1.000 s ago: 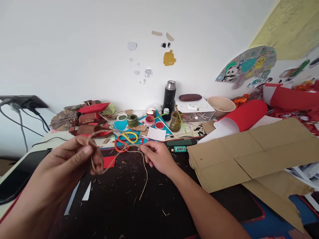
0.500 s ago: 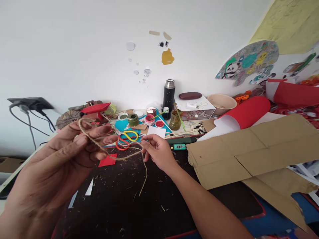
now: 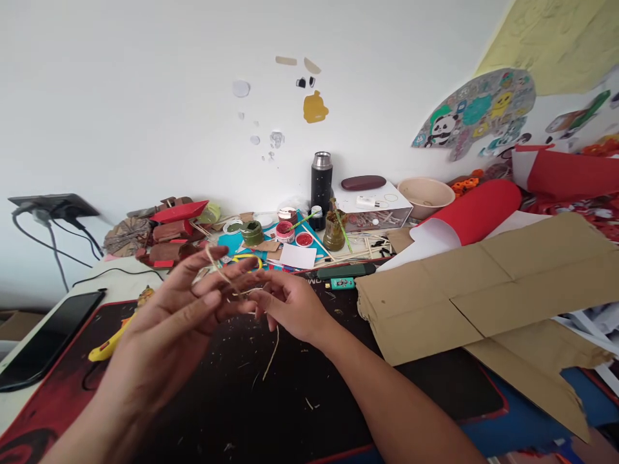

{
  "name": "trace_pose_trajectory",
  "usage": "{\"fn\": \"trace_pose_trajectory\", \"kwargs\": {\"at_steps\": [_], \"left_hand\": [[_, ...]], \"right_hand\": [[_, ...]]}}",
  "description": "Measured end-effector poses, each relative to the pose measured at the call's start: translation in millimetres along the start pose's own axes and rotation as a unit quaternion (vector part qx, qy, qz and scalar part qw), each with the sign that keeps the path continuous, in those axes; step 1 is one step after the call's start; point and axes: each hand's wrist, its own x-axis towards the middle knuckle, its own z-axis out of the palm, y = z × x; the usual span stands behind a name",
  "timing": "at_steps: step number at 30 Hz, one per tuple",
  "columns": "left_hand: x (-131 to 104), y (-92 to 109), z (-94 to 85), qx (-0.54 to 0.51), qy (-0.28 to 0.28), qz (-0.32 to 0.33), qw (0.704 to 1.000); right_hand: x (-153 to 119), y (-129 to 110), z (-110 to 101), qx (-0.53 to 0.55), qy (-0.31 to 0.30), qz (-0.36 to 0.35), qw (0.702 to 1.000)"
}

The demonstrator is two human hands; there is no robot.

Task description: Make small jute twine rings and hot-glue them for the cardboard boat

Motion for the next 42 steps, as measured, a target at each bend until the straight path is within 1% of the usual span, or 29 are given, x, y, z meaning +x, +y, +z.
{"fn": "trace_pose_trajectory", "kwargs": {"at_steps": [1,2,5,7,9,11,15,17,19,22,24,25,27,28,29,31,32,34,38,40,42], "left_hand": [[-3,-8,-1.1,-0.002,-0.015,-0.017,1.0],[-6,-16,-2.8,-0.005,-0.015,-0.024,1.0],[-11,-32,-11.6,0.0,0.006,-0.029,1.0],[-14,-36,-19.9,-0.001,0.033,-0.024,0.999],[-19,-38,-27.4,-0.006,0.056,-0.027,0.998],[-26,-40,-31.4,-0.009,0.066,-0.042,0.997],[-38,-49,-27.5,-0.008,0.061,-0.077,0.995],[-40,-52,-25.1,-0.005,0.059,-0.081,0.995],[-39,-53,-27.4,0.008,0.064,-0.081,0.995],[-35,-50,-40.6,0.084,0.068,-0.075,0.991],[-32,-46,-51.3,0.186,0.072,-0.051,0.978],[-30,-44,-55.4,0.244,0.083,-0.023,0.966],[-27,-41,-59.3,0.355,0.091,0.054,0.929],[-25,-40,-59.2,0.4,0.078,0.093,0.908],[-23,-39,-58.1,0.434,0.051,0.124,0.891],[-19,-37,-55.0,0.463,-0.031,0.151,0.873],[-17,-36,-54.0,0.462,-0.068,0.148,0.872],[-14,-32,-54.4,0.45,-0.113,0.118,0.878],[-14,-14,-61.4,0.413,-0.143,0.033,0.899],[-17,-2,-65.2,0.388,-0.144,0.006,0.91],[-23,9,-71.8,0.359,-0.097,0.004,0.928]], "right_hand": [[-1,1,-1,-0.013,-0.003,-0.005,1.0],[-1,2,-2,-0.032,-0.008,-0.008,0.999],[-3,3,-3,-0.091,-0.024,-0.001,0.996],[-4,1,-4,-0.095,-0.038,0.004,0.995],[-5,-2,-4,-0.073,-0.062,0.011,0.995],[-6,-2,-2,-0.061,-0.087,0.024,0.994],[-7,4,4,-0.093,-0.119,0.064,0.986],[-7,7,5,-0.116,-0.125,0.077,0.982],[-6,7,4,-0.131,-0.121,0.079,0.981],[-6,3,-2,-0.143,-0.095,0.057,0.983],[-6,-1,-5,-0.158,-0.077,0.042,0.983],[-6,-2,-5,-0.166,-0.074,0.04,0.982],[-8,-4,-4,-0.175,-0.087,0.047,0.98],[-8,-3,-3,-0.175,-0.102,0.053,0.978],[-9,-3,-2,-0.175,-0.117,0.057,0.976],[-10,-2,0,-0.173,-0.138,0.059,0.973],[-10,-2,0,-0.173,-0.141,0.06,0.973],[-10,-4,-1,-0.174,-0.128,0.061,0.974],[-10,-11,-6,-0.187,-0.085,0.048,0.978],[-9,-13,-9,-0.197,-0.061,0.035,0.978],[-7,-14,-12,-0.202,-0.031,0.023,0.979]]}}
